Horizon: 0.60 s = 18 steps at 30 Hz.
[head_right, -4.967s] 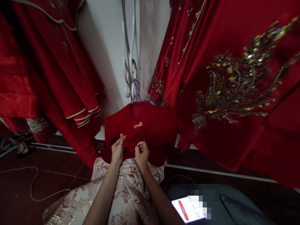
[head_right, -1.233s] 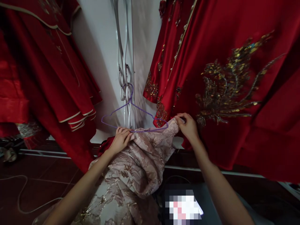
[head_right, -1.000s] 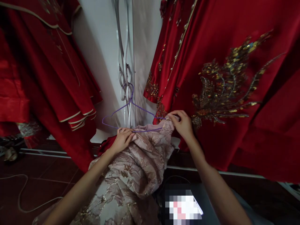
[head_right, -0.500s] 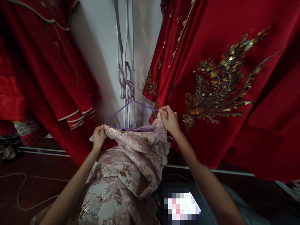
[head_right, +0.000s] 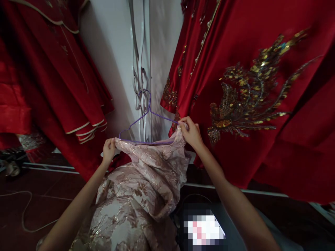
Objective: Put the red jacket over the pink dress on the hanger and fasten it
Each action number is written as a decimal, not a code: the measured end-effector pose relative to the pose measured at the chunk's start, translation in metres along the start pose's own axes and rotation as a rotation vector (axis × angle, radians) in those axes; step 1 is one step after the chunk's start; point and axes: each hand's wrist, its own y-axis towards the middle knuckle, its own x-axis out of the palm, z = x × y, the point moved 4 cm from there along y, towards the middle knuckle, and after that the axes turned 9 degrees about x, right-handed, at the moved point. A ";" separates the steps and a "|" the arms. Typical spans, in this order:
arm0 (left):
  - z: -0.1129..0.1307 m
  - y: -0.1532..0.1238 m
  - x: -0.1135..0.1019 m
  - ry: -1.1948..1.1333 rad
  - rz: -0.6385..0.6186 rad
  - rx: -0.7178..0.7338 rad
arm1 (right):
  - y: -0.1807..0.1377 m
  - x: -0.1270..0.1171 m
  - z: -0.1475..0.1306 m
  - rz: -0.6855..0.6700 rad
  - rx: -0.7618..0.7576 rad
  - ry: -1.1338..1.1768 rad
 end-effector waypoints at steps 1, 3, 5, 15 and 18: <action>0.002 0.003 0.000 -0.003 -0.007 0.002 | 0.000 0.000 0.001 -0.011 -0.001 0.005; 0.010 0.013 0.000 -0.014 -0.020 0.023 | 0.000 0.002 0.002 -0.034 0.000 0.023; 0.026 0.026 0.000 -0.036 -0.051 0.081 | 0.000 0.005 0.003 -0.050 0.006 0.045; 0.021 0.024 0.008 -0.385 -0.353 -0.204 | 0.001 0.010 0.008 -0.097 0.045 0.132; -0.009 -0.018 0.006 -0.218 -0.468 -0.285 | 0.002 0.013 0.010 -0.115 0.053 0.158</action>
